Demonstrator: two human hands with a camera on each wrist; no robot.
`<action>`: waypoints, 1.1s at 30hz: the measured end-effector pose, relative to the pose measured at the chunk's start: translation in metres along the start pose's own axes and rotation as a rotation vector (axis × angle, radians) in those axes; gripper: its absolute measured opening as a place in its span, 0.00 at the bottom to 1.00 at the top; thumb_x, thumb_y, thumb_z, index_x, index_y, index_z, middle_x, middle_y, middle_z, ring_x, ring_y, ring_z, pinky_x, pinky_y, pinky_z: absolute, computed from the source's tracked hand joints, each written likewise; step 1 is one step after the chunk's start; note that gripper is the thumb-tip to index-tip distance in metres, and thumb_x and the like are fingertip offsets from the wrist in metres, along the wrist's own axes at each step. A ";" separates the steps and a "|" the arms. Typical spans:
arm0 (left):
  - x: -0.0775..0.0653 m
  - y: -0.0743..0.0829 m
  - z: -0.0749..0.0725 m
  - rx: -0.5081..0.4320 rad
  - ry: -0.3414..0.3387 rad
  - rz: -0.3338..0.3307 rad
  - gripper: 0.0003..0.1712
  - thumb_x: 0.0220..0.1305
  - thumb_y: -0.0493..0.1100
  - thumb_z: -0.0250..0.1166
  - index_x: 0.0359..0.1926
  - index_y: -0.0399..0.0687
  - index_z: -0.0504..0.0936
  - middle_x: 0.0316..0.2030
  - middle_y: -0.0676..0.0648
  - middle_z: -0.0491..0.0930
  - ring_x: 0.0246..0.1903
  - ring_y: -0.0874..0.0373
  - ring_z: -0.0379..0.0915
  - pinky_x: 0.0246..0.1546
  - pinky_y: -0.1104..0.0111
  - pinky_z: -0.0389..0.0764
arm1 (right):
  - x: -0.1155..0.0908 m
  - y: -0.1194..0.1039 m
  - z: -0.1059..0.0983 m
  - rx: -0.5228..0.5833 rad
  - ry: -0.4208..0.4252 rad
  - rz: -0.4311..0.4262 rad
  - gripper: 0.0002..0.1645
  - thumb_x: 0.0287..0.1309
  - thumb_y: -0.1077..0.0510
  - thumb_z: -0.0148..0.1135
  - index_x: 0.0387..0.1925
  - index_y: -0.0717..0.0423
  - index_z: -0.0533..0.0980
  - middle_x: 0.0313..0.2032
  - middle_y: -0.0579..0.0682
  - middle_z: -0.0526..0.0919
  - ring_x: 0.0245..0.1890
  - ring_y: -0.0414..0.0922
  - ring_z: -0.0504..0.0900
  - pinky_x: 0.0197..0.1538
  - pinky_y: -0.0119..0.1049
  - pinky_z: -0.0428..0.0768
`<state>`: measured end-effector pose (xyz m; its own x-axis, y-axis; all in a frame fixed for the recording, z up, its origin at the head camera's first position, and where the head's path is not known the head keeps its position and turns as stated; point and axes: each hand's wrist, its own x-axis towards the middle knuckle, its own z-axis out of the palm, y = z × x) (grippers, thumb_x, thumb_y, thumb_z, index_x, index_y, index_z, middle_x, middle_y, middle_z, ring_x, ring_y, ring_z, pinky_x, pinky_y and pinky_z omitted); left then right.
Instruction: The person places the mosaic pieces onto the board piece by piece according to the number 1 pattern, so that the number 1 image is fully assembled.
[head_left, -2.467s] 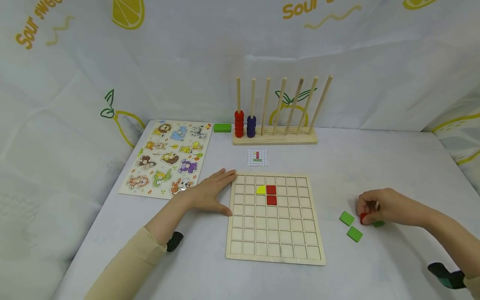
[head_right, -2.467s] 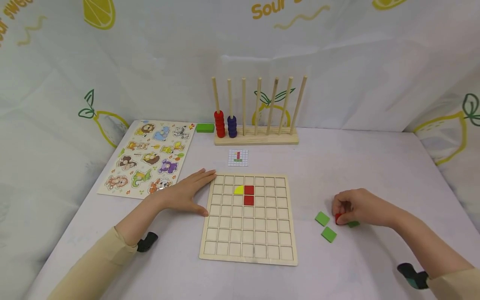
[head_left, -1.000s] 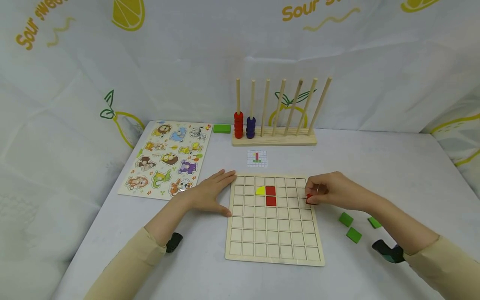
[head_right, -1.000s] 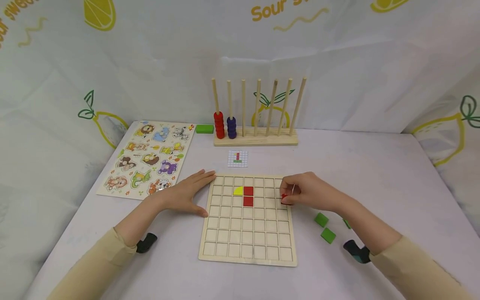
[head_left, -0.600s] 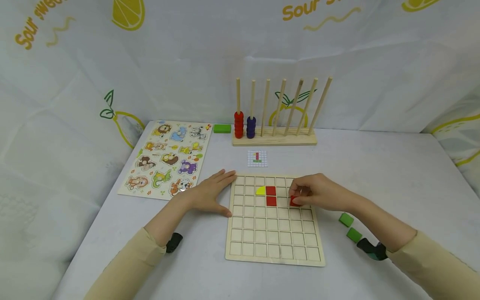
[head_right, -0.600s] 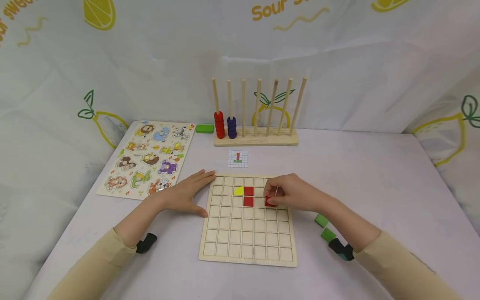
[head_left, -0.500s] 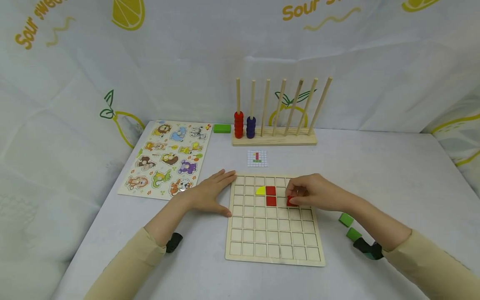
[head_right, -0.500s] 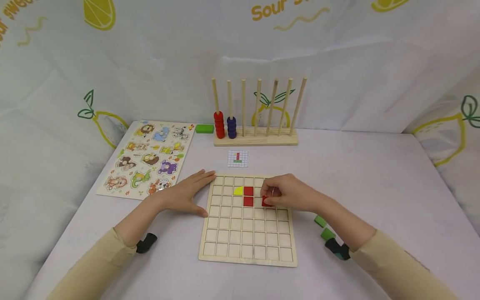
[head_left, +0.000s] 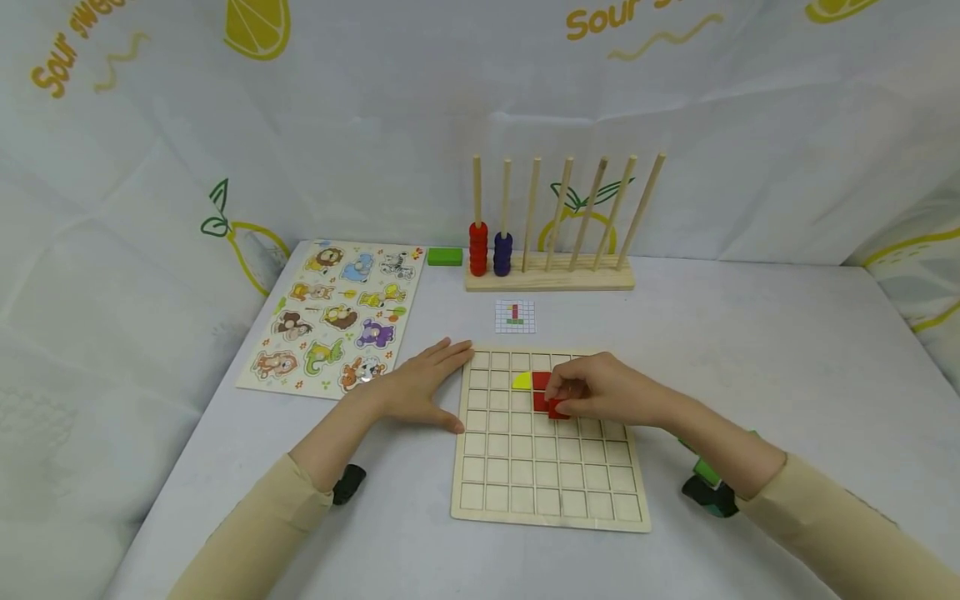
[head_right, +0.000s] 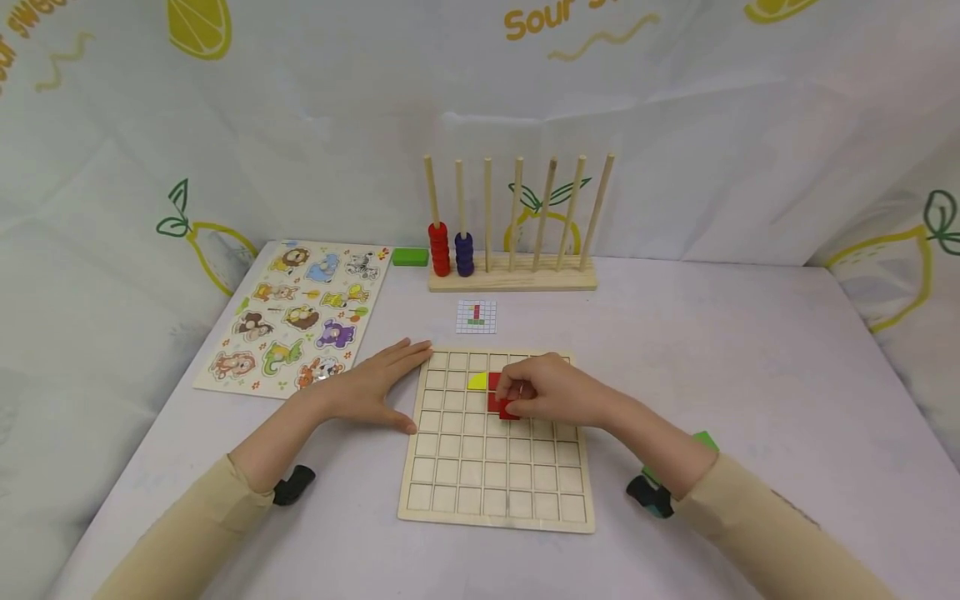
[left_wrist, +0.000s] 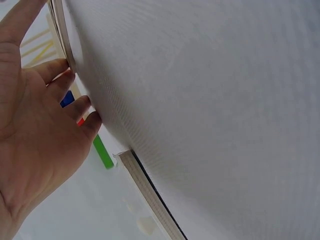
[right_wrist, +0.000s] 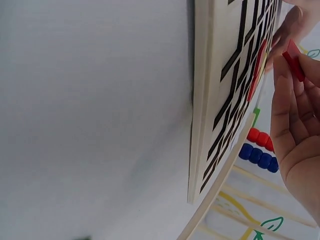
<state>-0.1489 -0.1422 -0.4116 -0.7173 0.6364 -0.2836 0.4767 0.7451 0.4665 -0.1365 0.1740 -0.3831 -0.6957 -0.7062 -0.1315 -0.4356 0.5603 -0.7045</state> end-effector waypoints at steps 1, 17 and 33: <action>0.000 0.000 0.000 -0.001 0.000 0.001 0.63 0.52 0.66 0.72 0.79 0.50 0.48 0.80 0.51 0.42 0.80 0.46 0.32 0.80 0.48 0.47 | 0.001 -0.001 0.001 0.004 0.000 0.002 0.06 0.59 0.62 0.67 0.36 0.47 0.81 0.29 0.40 0.81 0.30 0.35 0.75 0.35 0.26 0.79; 0.000 0.000 -0.001 0.008 0.008 0.012 0.63 0.52 0.65 0.72 0.79 0.47 0.48 0.80 0.49 0.43 0.80 0.44 0.33 0.80 0.49 0.46 | 0.007 -0.001 0.014 0.008 -0.029 0.004 0.05 0.58 0.62 0.67 0.34 0.48 0.81 0.28 0.39 0.84 0.29 0.32 0.79 0.36 0.27 0.82; 0.001 -0.001 0.001 0.005 0.007 0.007 0.63 0.51 0.66 0.72 0.79 0.48 0.48 0.80 0.50 0.42 0.80 0.44 0.33 0.80 0.49 0.47 | 0.010 -0.007 0.023 -0.025 0.019 0.030 0.05 0.55 0.62 0.70 0.30 0.49 0.82 0.26 0.39 0.83 0.26 0.32 0.78 0.34 0.26 0.81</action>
<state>-0.1495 -0.1427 -0.4130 -0.7174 0.6401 -0.2750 0.4842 0.7419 0.4638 -0.1270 0.1528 -0.3956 -0.7192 -0.6807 -0.1393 -0.4283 0.5922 -0.6826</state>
